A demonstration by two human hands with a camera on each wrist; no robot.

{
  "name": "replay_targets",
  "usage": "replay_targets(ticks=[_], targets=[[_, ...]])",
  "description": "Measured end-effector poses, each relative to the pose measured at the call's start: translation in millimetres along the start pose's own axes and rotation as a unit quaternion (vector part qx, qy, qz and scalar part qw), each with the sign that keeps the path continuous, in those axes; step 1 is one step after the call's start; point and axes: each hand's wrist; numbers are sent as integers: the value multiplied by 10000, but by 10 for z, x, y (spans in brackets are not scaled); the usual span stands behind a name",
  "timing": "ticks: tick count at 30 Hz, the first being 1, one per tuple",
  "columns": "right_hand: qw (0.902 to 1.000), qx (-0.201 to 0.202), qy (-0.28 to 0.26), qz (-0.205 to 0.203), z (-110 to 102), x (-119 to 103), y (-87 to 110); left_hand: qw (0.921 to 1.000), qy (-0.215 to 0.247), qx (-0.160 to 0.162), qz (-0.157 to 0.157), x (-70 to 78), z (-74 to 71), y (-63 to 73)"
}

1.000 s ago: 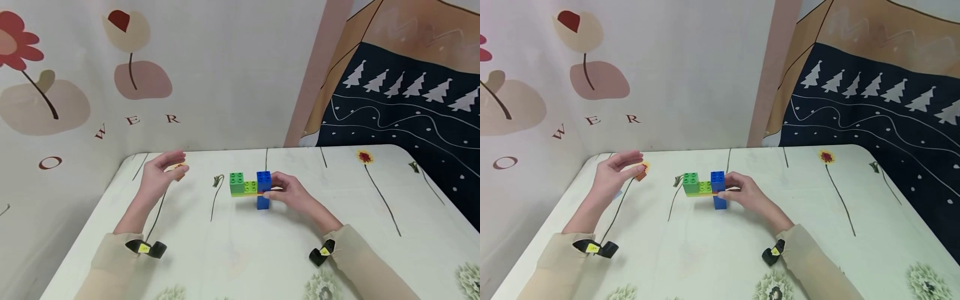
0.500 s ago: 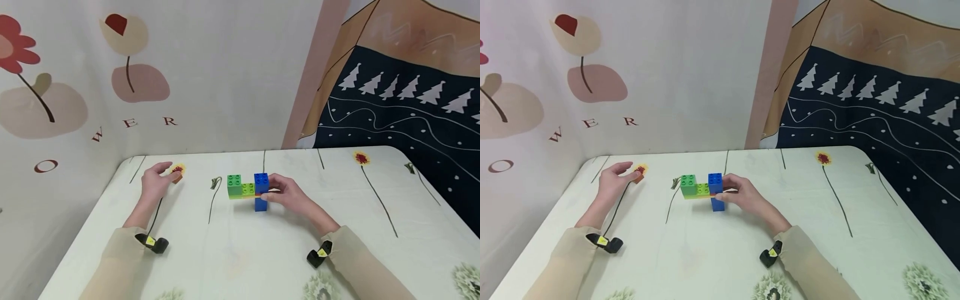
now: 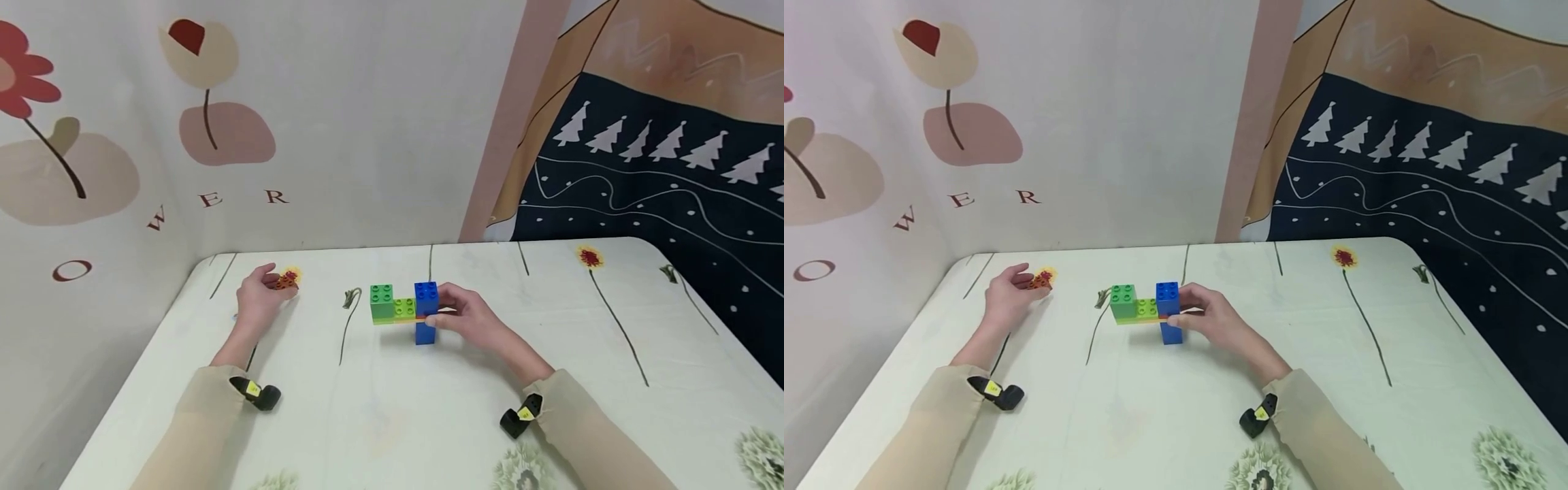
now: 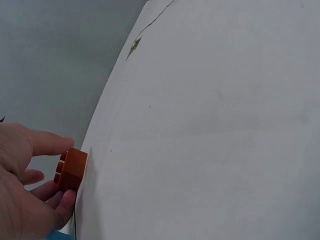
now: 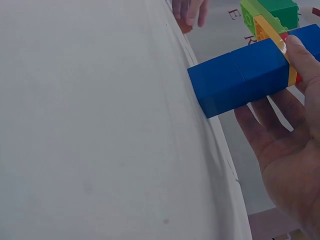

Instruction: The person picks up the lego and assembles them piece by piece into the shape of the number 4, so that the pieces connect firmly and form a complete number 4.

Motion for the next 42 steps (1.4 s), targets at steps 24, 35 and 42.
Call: replay_targets(ticks=[24,35,42], targets=[[9998,-17,-210,-36,26,-13,33,9991,-394,-40,117,114,167,106],[9999,95,-57,-26,27,-16,23,9976,-151,-319,601,323,177,256],[9999,149,-47,-19,26,-8,17,9929,58,-463,1092,611,123,398]])
Point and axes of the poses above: each hand's wrist, its own y-axis away from the middle knuckle, its own z-axis out of the palm, x = y × z, and after that the axes turned 8 degrees about -y, right-handed
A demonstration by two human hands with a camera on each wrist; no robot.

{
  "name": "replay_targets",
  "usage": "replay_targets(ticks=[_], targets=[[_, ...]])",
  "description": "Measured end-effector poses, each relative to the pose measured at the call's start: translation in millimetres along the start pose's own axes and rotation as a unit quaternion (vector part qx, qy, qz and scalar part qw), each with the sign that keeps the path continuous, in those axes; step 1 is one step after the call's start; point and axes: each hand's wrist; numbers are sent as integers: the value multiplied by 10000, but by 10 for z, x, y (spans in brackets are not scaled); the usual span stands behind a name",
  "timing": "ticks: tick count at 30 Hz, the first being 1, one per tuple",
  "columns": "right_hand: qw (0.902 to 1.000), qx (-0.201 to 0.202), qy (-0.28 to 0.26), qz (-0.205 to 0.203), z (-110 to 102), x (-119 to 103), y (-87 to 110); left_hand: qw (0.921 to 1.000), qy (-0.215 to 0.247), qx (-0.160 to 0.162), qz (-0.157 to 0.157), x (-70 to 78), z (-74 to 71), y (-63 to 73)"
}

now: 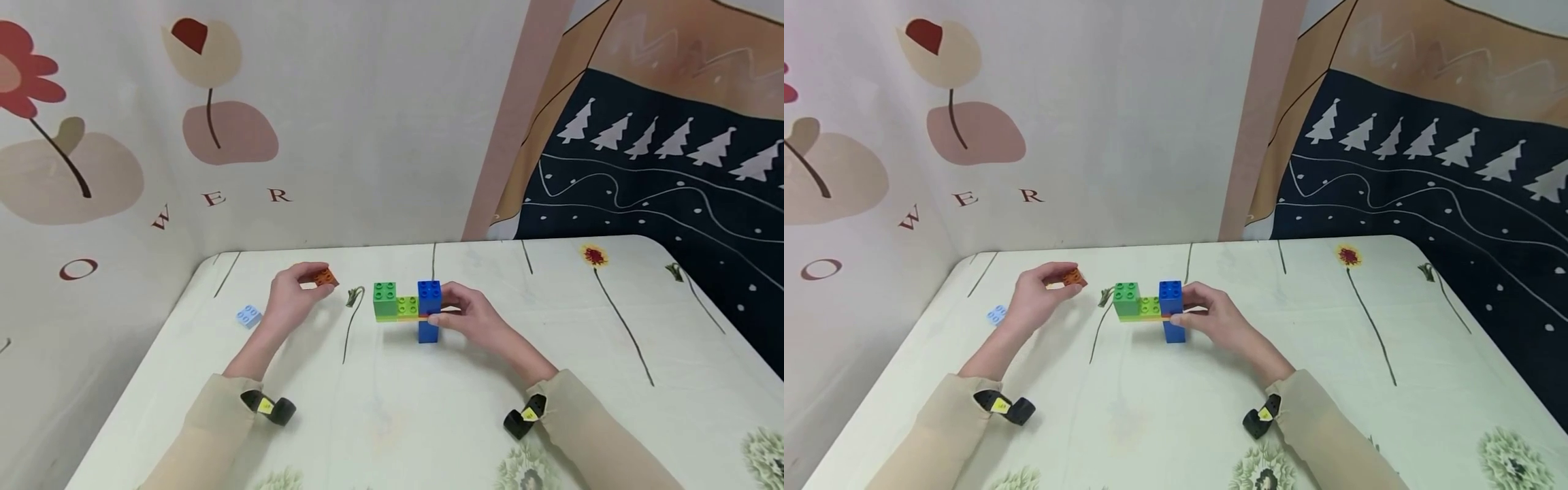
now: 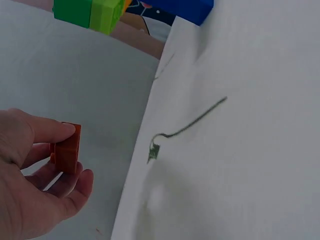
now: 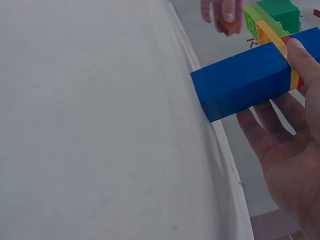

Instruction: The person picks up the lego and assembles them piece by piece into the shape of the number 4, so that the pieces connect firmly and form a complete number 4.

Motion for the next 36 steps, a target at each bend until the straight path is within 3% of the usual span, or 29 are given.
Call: replay_targets(ticks=[6,13,22,27,36], targets=[[10000,8,-31,1,5,-12,-2,9980,608,-123,132,325,-71,87],[10000,-4,-14,56,5,-2,2,9925,1141,-363,263,574,-55,191],[9999,36,-79,54,9,-25,3,9867,1444,-451,594,741,32,279],[9999,39,-88,61,9,-11,-1,9862,1354,-520,793,843,47,308],[9999,63,-55,141,7,2,7,9782,1316,-805,1391,953,195,326]])
Point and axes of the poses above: each hand's wrist, its own y-axis away from the middle knuckle, its own z-axis out of the palm, x = y × z, and after that the axes turned 8 degrees about -y, right-handed
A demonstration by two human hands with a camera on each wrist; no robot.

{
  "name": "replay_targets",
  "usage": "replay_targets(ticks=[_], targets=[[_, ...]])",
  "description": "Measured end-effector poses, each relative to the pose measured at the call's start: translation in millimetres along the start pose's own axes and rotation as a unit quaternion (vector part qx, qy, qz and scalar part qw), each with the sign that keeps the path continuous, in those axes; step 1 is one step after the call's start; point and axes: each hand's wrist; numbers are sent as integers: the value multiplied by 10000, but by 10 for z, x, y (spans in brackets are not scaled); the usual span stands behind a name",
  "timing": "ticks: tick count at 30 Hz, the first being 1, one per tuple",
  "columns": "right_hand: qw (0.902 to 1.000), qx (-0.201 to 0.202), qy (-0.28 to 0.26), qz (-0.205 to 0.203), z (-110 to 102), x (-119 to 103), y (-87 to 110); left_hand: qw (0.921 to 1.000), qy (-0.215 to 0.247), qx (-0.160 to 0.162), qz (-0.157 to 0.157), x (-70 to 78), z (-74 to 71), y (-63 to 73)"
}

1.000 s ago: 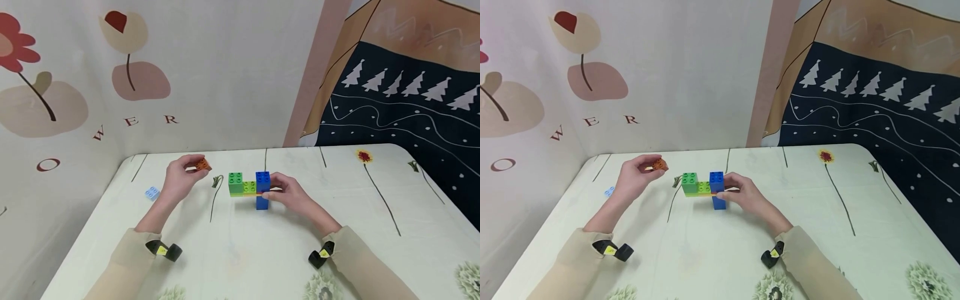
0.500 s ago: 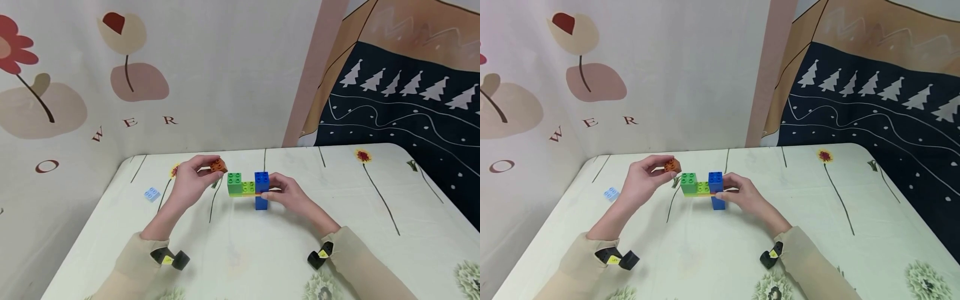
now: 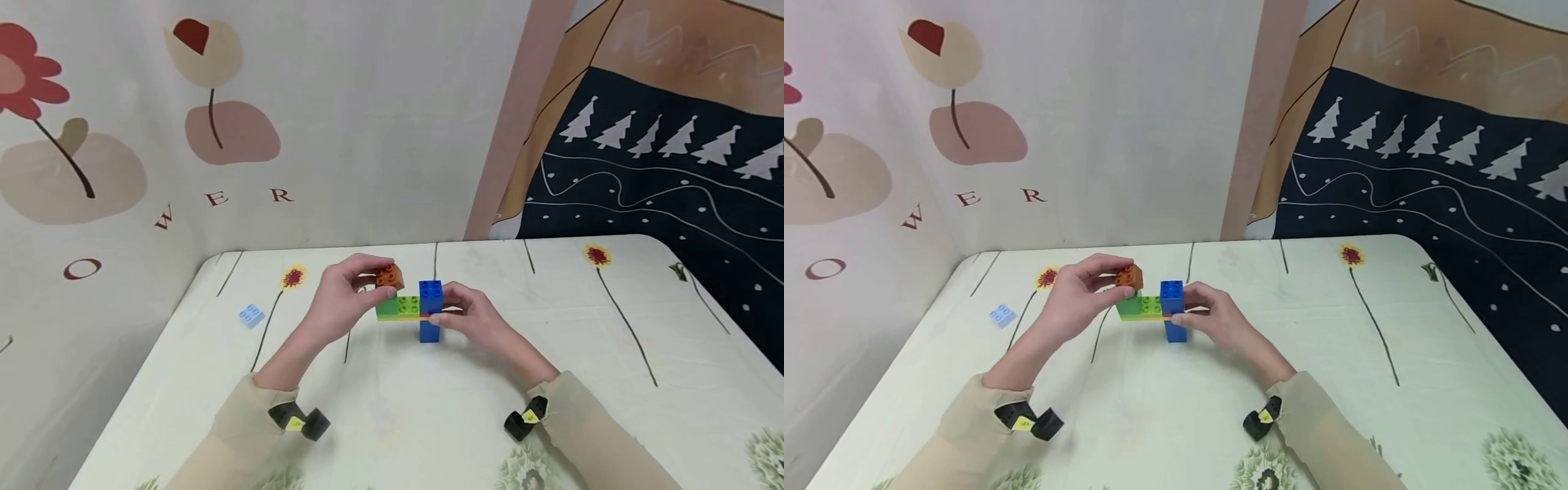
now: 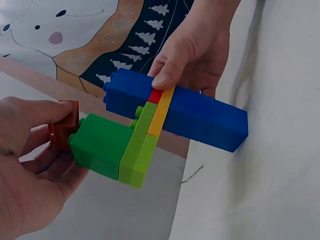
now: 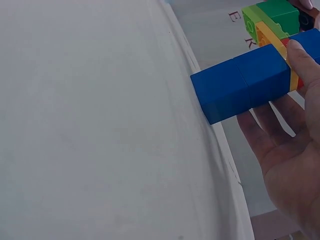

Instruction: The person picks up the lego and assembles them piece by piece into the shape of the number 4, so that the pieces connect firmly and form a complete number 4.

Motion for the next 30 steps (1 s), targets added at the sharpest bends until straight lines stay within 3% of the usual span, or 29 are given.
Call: replay_targets(ticks=[9,18,30], targets=[[9998,-123,-32,-122,19,-2,-7,9993,-25,-240,289,12,98,-68],[9999,-104,53,-52,6,-8,3,9972,240,-647,300,-1,158,-209],[9998,-180,-85,28,0,-36,6,9937,-179,-842,717,34,209,-264]])
Point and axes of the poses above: each hand's wrist, its own y-axis away from the middle knuckle, its own z-axis out of the palm, x = y × z, and after that the axes turned 8 degrees about -y, right-handed
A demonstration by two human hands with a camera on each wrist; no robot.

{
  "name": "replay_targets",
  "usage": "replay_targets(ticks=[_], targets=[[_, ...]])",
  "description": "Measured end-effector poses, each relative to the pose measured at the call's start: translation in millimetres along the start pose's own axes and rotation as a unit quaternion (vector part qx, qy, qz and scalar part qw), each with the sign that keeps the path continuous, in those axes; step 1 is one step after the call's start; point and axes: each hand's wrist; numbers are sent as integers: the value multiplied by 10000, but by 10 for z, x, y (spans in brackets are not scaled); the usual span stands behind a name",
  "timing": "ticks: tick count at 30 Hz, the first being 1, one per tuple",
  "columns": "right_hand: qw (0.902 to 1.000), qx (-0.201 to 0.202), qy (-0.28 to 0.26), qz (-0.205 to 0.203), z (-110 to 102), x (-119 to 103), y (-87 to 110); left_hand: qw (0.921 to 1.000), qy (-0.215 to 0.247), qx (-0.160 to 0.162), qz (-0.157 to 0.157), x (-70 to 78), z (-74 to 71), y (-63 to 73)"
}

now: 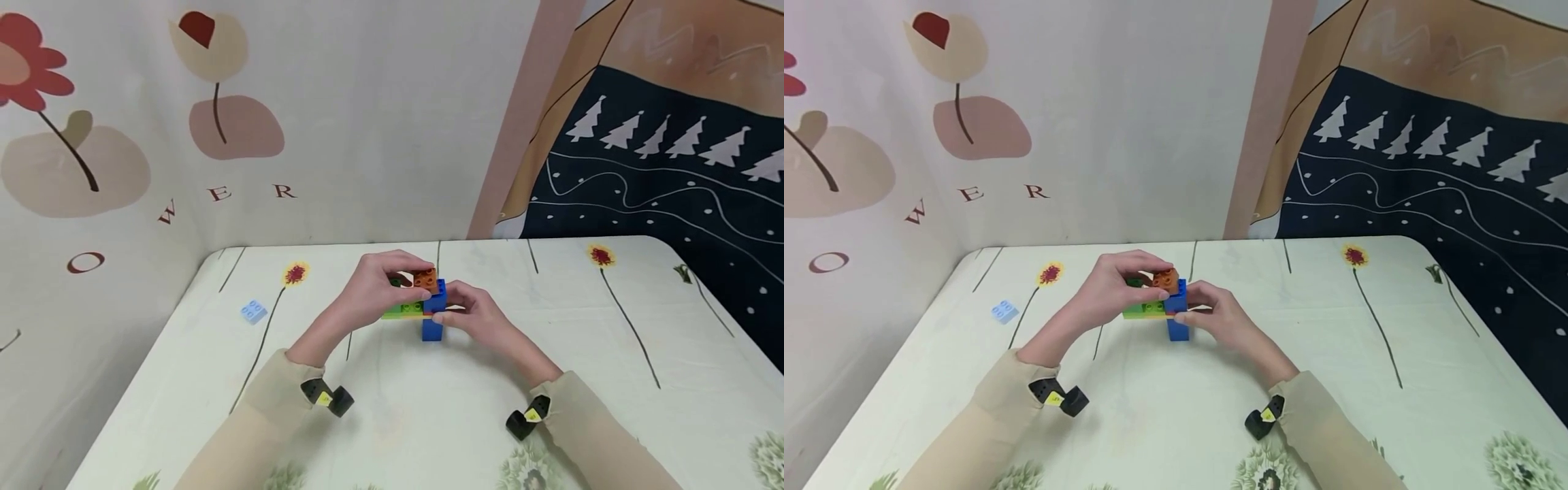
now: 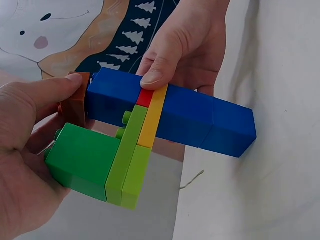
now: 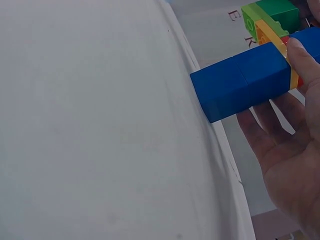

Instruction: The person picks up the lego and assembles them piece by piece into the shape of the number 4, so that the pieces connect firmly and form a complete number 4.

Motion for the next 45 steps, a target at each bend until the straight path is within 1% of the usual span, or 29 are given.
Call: replay_targets(ticks=[3,12,20,25,30,33,38,45], targets=[[10000,-41,-31,25,-6,8,-4,10000,-51,-7,82,10,14,-4],[10000,-60,-24,-59,-26,18,-5,9998,-187,89,57,31,57,-24],[9999,-108,-78,-24,-32,19,-17,9997,-146,191,93,52,79,-29],[9998,-153,-50,-90,-29,14,-24,9991,-164,328,229,29,92,-30],[9999,-118,90,-18,-42,15,-19,9986,-155,249,436,-3,95,-56],[9998,-90,165,19,-58,16,-18,9985,-164,176,494,-14,96,-69],[9998,-91,184,59,-62,30,-28,9987,-131,104,488,-31,96,-68],[9997,-89,213,56,-46,22,-22,9983,-220,97,522,-38,84,-69]])
Point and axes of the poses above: each hand's wrist, its own y-axis away from the middle knuckle, its own z-axis out of the palm, x = y × z, and after that the axes turned 8 degrees about -y, right-handed
